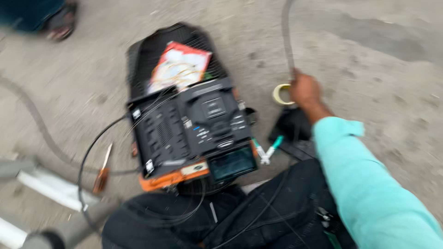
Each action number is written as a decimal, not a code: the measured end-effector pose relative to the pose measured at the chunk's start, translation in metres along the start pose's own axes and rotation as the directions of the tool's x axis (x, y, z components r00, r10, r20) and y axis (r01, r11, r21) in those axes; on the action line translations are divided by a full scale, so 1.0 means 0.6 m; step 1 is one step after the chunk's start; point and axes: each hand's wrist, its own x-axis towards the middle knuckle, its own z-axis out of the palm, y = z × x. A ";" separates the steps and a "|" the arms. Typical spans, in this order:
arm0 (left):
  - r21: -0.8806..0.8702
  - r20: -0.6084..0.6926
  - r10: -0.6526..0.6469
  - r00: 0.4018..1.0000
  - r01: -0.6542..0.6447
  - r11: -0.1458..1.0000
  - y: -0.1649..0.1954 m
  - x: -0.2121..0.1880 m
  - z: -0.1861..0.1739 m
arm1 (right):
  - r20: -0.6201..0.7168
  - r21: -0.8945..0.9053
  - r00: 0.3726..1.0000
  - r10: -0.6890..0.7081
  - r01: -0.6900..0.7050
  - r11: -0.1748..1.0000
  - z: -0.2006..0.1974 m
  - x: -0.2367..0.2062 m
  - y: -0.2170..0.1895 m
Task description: The person sits on the ground with a fiber optic fusion splicer kit and strips the coating off a fiber by hand, cleaves the fiber with a fiber cleaver, and places the fiber ends into the fusion splicer, operating its controls while the machine runs. They handle the loose fiber and cable throughout.
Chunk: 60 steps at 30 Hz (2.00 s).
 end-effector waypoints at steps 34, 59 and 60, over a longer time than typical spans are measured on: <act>0.396 -0.317 0.713 0.625 -0.596 0.698 0.354 0.321 -0.075 | 0.318 0.897 0.851 -0.418 -0.128 0.423 -0.053 -0.097 -0.102; 0.533 0.139 0.721 0.679 -0.665 0.524 0.416 0.352 -0.070 | -0.058 0.664 0.887 -0.458 0.377 0.646 -0.066 -0.100 -0.123; 0.643 0.190 0.683 0.705 -0.616 0.456 0.415 0.359 -0.064 | -0.081 0.654 0.889 -0.451 0.389 0.649 -0.067 -0.098 -0.129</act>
